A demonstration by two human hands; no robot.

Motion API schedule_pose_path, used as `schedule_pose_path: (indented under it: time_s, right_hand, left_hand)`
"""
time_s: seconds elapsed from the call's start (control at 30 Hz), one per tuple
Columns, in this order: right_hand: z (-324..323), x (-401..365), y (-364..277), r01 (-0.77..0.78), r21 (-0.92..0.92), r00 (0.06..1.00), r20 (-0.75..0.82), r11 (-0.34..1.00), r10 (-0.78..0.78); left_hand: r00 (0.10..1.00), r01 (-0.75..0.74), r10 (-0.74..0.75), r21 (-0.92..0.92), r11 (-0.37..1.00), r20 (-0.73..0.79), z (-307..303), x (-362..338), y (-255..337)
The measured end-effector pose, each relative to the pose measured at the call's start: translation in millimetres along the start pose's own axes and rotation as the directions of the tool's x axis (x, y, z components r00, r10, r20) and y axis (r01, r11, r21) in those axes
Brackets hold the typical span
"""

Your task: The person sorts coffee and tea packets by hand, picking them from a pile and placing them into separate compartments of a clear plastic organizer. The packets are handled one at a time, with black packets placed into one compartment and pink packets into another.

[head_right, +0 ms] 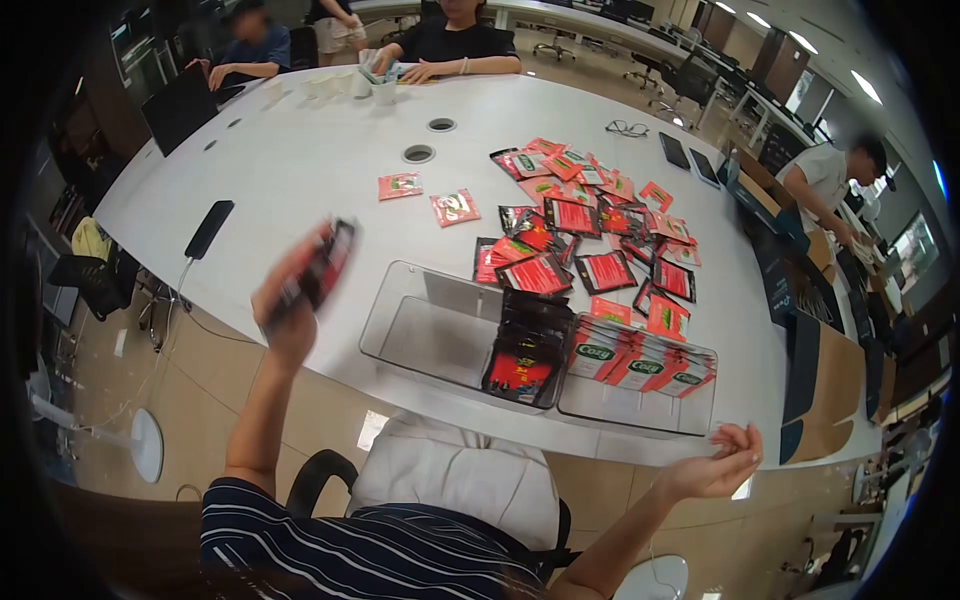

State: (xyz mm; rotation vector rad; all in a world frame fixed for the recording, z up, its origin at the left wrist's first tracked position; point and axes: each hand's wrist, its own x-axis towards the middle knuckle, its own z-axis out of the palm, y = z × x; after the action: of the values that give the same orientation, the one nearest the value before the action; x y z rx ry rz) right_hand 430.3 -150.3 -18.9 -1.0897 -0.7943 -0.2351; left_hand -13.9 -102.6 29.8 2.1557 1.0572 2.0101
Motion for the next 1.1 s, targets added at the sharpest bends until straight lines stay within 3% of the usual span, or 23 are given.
schedule_pose_path:
  time_s: [0.03, 0.1, 0.17, 0.27, 0.3, 0.33, 0.37, 0.43, 0.47, 0.5, 0.57, 0.6, 0.67, 0.7, 0.73, 0.77, 0.87, 0.93, 1.07, 1.1]
  right_hand:
    - [7, -16, -23, -0.040, 0.101, 0.998, 0.054, 0.994, 0.034]
    - [31, -46, -64, -0.189, 0.226, 0.871, 0.488, 0.956, 0.057]
    - [59, -63, -115, -0.628, 0.258, 0.466, 0.880, 0.734, 0.089]
    - [79, -77, -141, -0.716, 0.121, 0.142, 0.990, 0.688, -0.027]
    - [82, -80, -140, -0.720, 0.092, 0.073, 0.996, 0.688, -0.056]
    - [78, -81, -137, -0.754, -0.002, -0.005, 1.000, 0.656, -0.003]
    - [77, -83, -140, -0.755, -0.039, -0.009, 0.999, 0.654, 0.050]
    - [77, -90, -148, -0.754, -0.113, -0.016, 0.988, 0.647, 0.154]
    - [78, -99, -146, -0.746, 0.009, 0.107, 0.988, 0.666, 0.107]
    - [80, -101, -148, -0.757, 0.039, 0.153, 0.981, 0.652, 0.118]
    - [85, -104, -152, -0.776, 0.097, 0.236, 0.961, 0.624, 0.144]
    - [86, -108, -152, -0.796, 0.068, 0.247, 0.943, 0.601, 0.221]
    - [93, -119, -160, -0.778, 0.140, 0.314, 0.931, 0.613, 0.186]
    - [97, -123, -161, -0.766, 0.176, 0.345, 0.924, 0.618, 0.164]
    - [100, -131, -152, -0.582, 0.170, 0.335, 0.941, 0.795, 0.044]
    - [100, -135, -157, -0.542, 0.218, 0.328, 0.944, 0.812, -0.035]
    - [107, -135, -166, -0.623, 0.176, 0.253, 0.967, 0.762, -0.016]
    - [109, -132, -166, -0.679, 0.164, 0.241, 0.971, 0.716, 0.006]
    - [109, -126, -171, -0.600, 0.069, 0.242, 0.965, 0.797, 0.099]
    - [114, -127, -172, -0.573, 0.176, 0.341, 0.939, 0.801, 0.037]
  left_hand:
    - [0.994, -0.015, 0.017, -0.019, 1.000, 0.107, -4, -3, 11]
    - [0.889, -0.406, 0.326, 0.225, 0.886, 0.322, 1, 2, 35]
    - [0.796, -0.558, 0.430, 0.244, 0.793, 0.425, 13, 0, 52]
    - [0.761, -0.588, 0.441, 0.219, 0.779, 0.476, 28, -10, 71]
    - [0.758, -0.576, 0.425, 0.203, 0.791, 0.495, 31, -11, 74]
    - [0.766, -0.557, 0.411, 0.192, 0.808, 0.495, 34, -15, 73]
    - [0.773, -0.539, 0.398, 0.179, 0.823, 0.494, 36, -18, 70]
    - [0.875, -0.431, 0.351, 0.204, 0.879, 0.334, 40, -26, 68]
    - [0.914, -0.372, 0.319, 0.205, 0.905, 0.250, 42, -30, 67]
    - [0.935, -0.286, 0.258, 0.089, 0.954, 0.242, 38, -36, 61]
    - [0.995, 0.089, -0.074, -0.236, 0.968, 0.072, 38, -49, 59]
    - [0.974, 0.225, -0.207, -0.477, 0.850, 0.091, 39, -51, 64]
    - [0.880, 0.401, -0.420, -0.822, 0.404, 0.222, 40, -55, 76]
    - [0.878, 0.403, -0.442, -0.779, 0.480, 0.182, 46, -65, 73]
    - [0.818, 0.533, -0.503, -0.697, 0.479, 0.280, 44, -74, 78]
    - [0.739, 0.652, -0.565, -0.597, 0.466, 0.366, 42, -78, 83]
    - [0.638, 0.599, -0.728, -0.756, 0.264, 0.251, 53, -81, 81]
    - [0.655, 0.580, -0.727, -0.754, 0.309, 0.206, 53, -81, 81]
    - [0.645, 0.511, -0.758, -0.793, 0.331, 0.099, 54, -82, 84]
    - [0.637, 0.479, -0.768, -0.814, 0.330, 0.063, 52, -82, 83]
